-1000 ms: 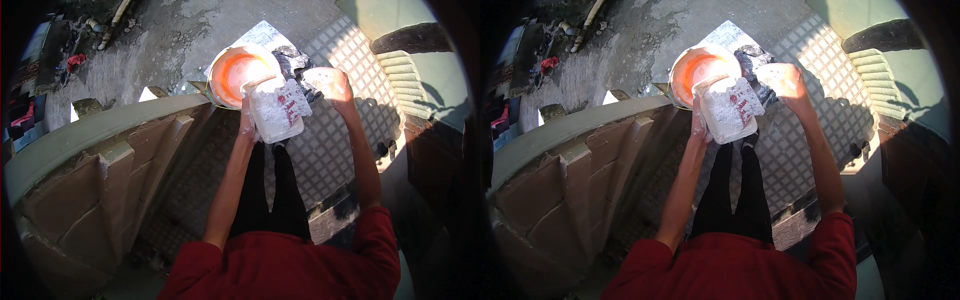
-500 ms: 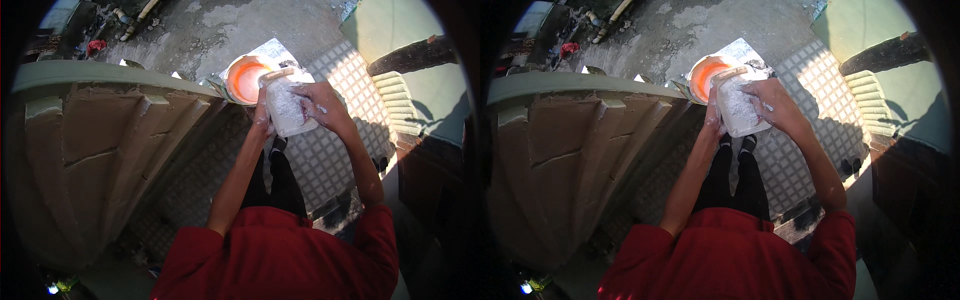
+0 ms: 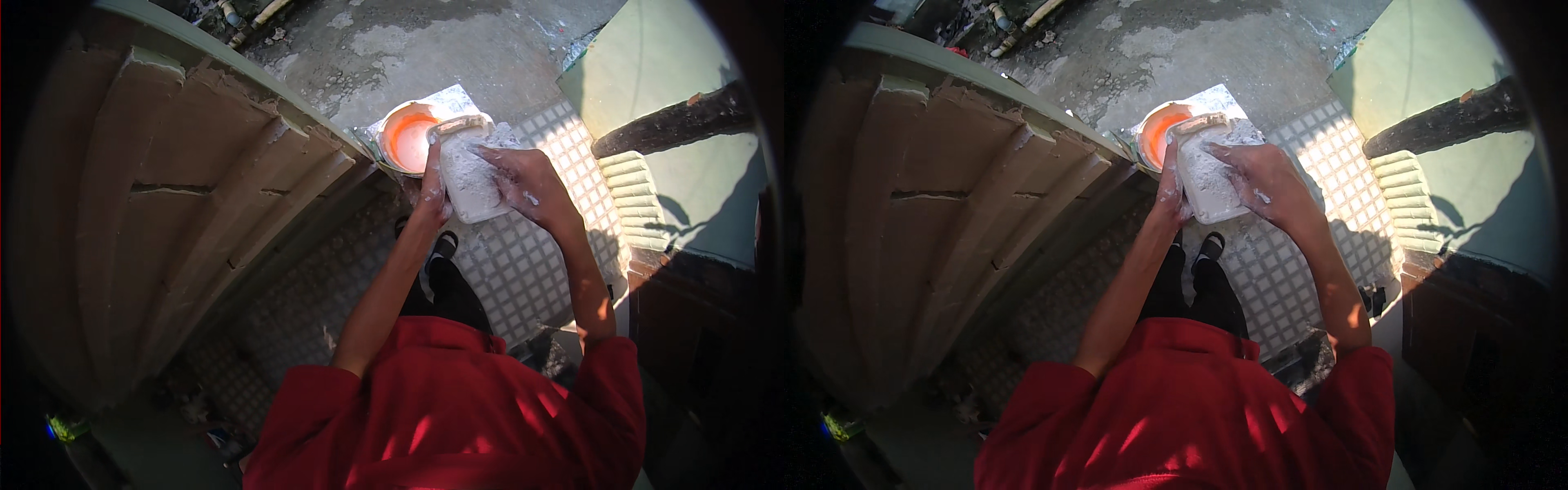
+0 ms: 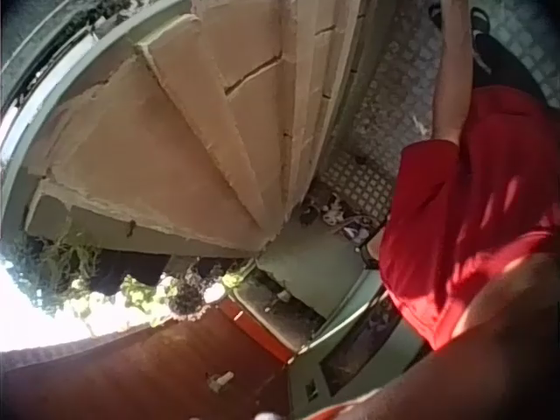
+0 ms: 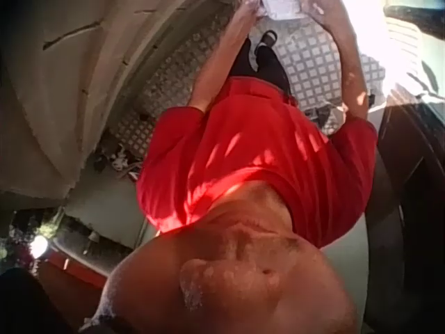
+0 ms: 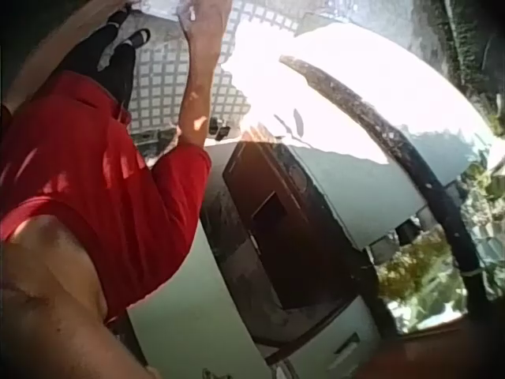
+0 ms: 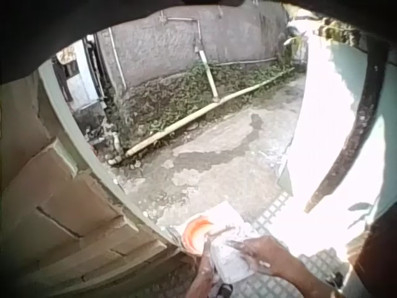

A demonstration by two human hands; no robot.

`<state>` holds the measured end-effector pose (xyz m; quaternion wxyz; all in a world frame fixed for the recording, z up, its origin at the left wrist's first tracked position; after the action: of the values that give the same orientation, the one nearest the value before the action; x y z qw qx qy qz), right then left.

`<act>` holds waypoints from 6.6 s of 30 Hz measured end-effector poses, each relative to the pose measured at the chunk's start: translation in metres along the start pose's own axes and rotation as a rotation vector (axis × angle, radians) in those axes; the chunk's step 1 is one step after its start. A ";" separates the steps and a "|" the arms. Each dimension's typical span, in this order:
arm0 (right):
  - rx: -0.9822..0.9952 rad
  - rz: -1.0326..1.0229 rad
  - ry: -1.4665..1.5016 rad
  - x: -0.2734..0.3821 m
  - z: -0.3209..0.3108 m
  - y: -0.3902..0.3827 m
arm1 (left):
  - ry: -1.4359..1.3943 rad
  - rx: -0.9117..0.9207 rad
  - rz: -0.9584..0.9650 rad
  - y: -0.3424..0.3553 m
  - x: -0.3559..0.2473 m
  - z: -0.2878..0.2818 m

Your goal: Applying and smoothing plaster or filler on a brick wall surface.

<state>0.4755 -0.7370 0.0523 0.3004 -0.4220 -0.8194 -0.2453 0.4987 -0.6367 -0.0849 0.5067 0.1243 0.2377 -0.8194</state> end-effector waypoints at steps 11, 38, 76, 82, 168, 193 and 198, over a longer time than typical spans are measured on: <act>-0.355 0.192 -0.153 0.001 -0.009 0.009 | -0.062 -0.045 0.095 -0.032 -0.030 -0.017; 0.084 -0.202 0.109 0.280 0.176 0.094 | -0.030 -0.230 0.432 -0.297 -0.190 -0.106; 0.568 -0.350 0.307 0.440 0.376 0.104 | -0.185 -0.433 0.903 -0.492 -0.253 -0.210; 0.519 -0.504 0.348 0.414 0.382 0.116 | -0.219 -0.444 0.969 -0.494 -0.252 -0.202; 0.659 -0.630 0.276 0.675 0.575 -0.002 | -0.277 -0.603 1.120 -0.812 -0.270 -0.315; 0.664 -0.581 0.166 0.604 0.582 0.021 | -0.224 -0.677 0.975 -0.785 -0.261 -0.327; 0.540 -0.648 0.164 0.592 0.582 0.026 | -0.210 -0.642 0.967 -0.782 -0.261 -0.325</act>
<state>0.0570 -0.0200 0.0630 0.3716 -0.0283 -0.9178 -0.1366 -0.0898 0.0246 -0.0406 0.8559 -0.0226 0.3388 -0.3901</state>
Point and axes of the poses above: each hand's wrist, its own y-axis towards the middle knuckle, its own z-axis out of the palm, x = y × z, the point moved 7 cm from there along y, towards the middle knuckle, and after that the axes turned 5 degrees about z, right-handed, at the moved point
